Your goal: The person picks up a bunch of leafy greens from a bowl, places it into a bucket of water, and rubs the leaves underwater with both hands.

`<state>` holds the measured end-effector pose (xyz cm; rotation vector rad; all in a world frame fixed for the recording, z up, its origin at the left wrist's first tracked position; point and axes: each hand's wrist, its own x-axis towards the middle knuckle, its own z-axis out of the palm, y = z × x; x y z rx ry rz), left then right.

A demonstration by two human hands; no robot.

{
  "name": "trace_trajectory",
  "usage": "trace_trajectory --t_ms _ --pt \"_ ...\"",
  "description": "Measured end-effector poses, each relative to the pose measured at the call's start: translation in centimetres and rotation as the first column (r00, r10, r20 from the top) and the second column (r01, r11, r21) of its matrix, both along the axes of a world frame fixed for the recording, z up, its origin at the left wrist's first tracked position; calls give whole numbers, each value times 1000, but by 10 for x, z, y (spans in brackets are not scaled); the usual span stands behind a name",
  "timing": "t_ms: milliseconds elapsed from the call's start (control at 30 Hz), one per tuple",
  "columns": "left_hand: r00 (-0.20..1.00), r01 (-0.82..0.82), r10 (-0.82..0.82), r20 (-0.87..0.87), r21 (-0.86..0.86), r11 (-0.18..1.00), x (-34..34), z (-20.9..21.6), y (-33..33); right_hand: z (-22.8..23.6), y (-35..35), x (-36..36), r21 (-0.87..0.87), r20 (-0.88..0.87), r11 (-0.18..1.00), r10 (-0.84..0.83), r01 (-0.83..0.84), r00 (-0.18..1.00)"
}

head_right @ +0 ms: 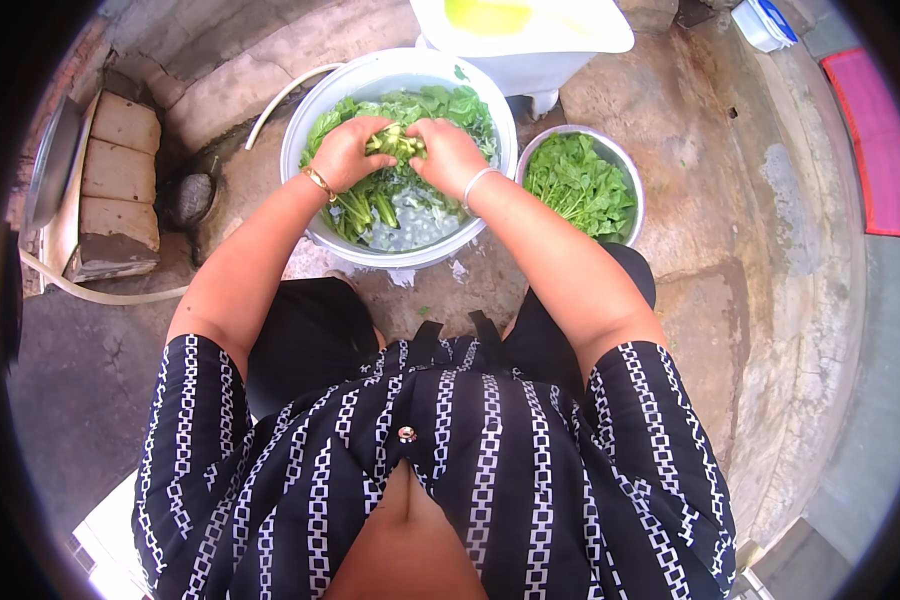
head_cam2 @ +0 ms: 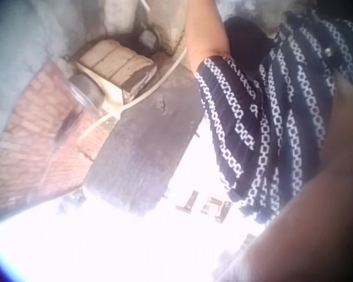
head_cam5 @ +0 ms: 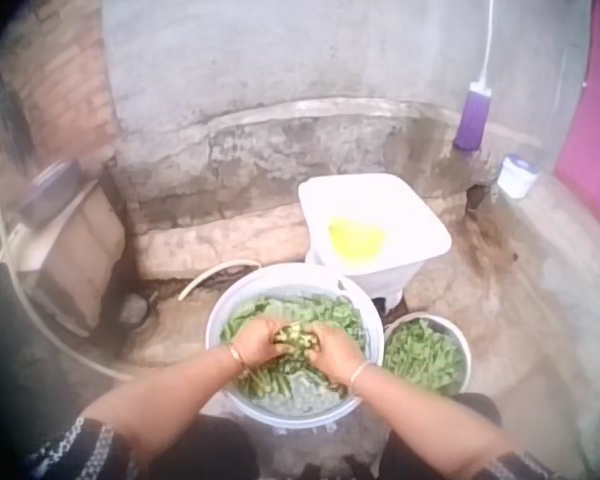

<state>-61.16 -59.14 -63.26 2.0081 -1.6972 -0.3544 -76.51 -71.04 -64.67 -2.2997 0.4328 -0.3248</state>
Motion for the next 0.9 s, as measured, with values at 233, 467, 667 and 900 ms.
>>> trace_trajectory --t_ms 233,467,667,900 --pt "997 -81 80 -13 -247 966 9 0 -6 1 -11 27 436 54 893 -147 109 988" --pt "806 -190 112 -581 -75 979 13 -3 -16 34 -14 28 637 220 761 -32 -119 975" --pt "770 -264 91 -631 -186 947 12 6 -20 42 -35 1 -276 -453 960 -93 -40 887" --pt "861 -180 109 -498 -97 979 6 18 -15 18 -41 -2 -357 -313 934 -150 30 938"
